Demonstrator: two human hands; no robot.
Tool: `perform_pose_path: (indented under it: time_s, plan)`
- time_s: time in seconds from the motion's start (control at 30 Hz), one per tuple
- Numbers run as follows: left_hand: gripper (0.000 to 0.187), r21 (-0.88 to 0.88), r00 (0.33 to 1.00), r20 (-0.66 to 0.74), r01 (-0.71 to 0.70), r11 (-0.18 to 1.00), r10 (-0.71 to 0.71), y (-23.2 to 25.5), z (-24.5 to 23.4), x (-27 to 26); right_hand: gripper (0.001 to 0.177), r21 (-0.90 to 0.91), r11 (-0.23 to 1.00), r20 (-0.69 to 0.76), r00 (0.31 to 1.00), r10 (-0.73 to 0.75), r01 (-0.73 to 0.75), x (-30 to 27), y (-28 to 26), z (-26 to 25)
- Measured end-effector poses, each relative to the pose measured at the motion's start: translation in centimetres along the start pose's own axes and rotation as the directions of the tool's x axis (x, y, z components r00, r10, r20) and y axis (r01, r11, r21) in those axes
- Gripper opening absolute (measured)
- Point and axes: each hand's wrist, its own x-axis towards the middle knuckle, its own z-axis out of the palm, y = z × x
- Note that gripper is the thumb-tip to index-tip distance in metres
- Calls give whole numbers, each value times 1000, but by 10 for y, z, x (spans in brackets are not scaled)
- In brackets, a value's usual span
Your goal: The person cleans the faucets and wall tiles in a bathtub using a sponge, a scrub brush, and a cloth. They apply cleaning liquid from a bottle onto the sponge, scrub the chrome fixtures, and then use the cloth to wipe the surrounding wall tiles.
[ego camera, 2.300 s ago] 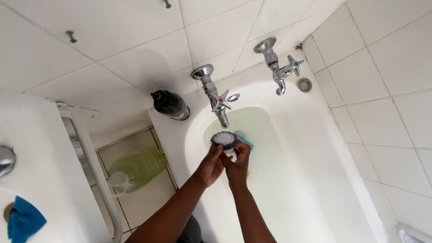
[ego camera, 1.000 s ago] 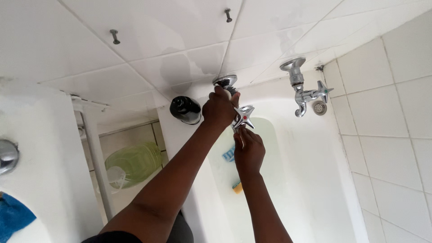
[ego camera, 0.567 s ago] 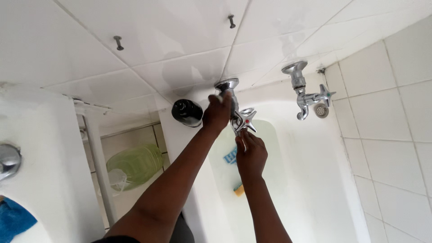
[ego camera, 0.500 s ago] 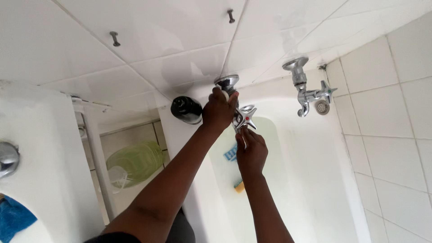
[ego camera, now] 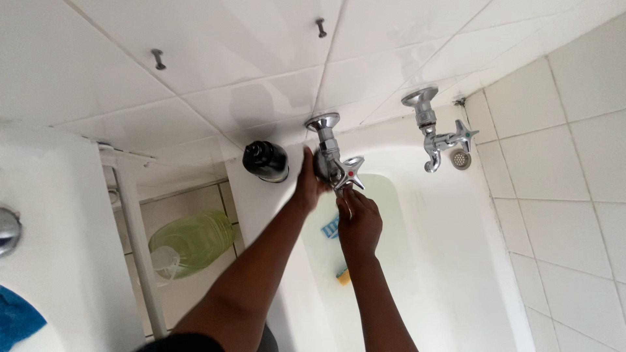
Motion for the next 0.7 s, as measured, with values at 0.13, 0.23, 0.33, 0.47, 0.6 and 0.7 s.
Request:
perform_pose_path:
  time_s: [0.13,0.23,0.33,0.47,0.6,0.7]
  plan:
    - [78,-246,995,48,-71,967,86,2,-7,45,32,0,1000,7,1000,20,-20,-1,1,-2]
    - [47,-386,957,277,29,922,86,-36,-12,29,32,33,999,42,998,39,-40,2,-1,-3]
    - [44,-419,980,192,125,899,-46,-50,-11,14,32,23,1000,7,1000,-9,8,4,0,-2]
    - [52,-571,965,242,57,819,102,-13,-7,54,31,36,999,51,998,27,-29,2,-1,-4]
    - [51,-487,993,-38,-113,866,108,-14,-2,49,32,47,997,66,997,50,-54,5,-5,-9]
    - [50,-422,994,46,-75,904,104,-8,-5,57,31,48,997,61,997,51,-54,6,-7,-9]
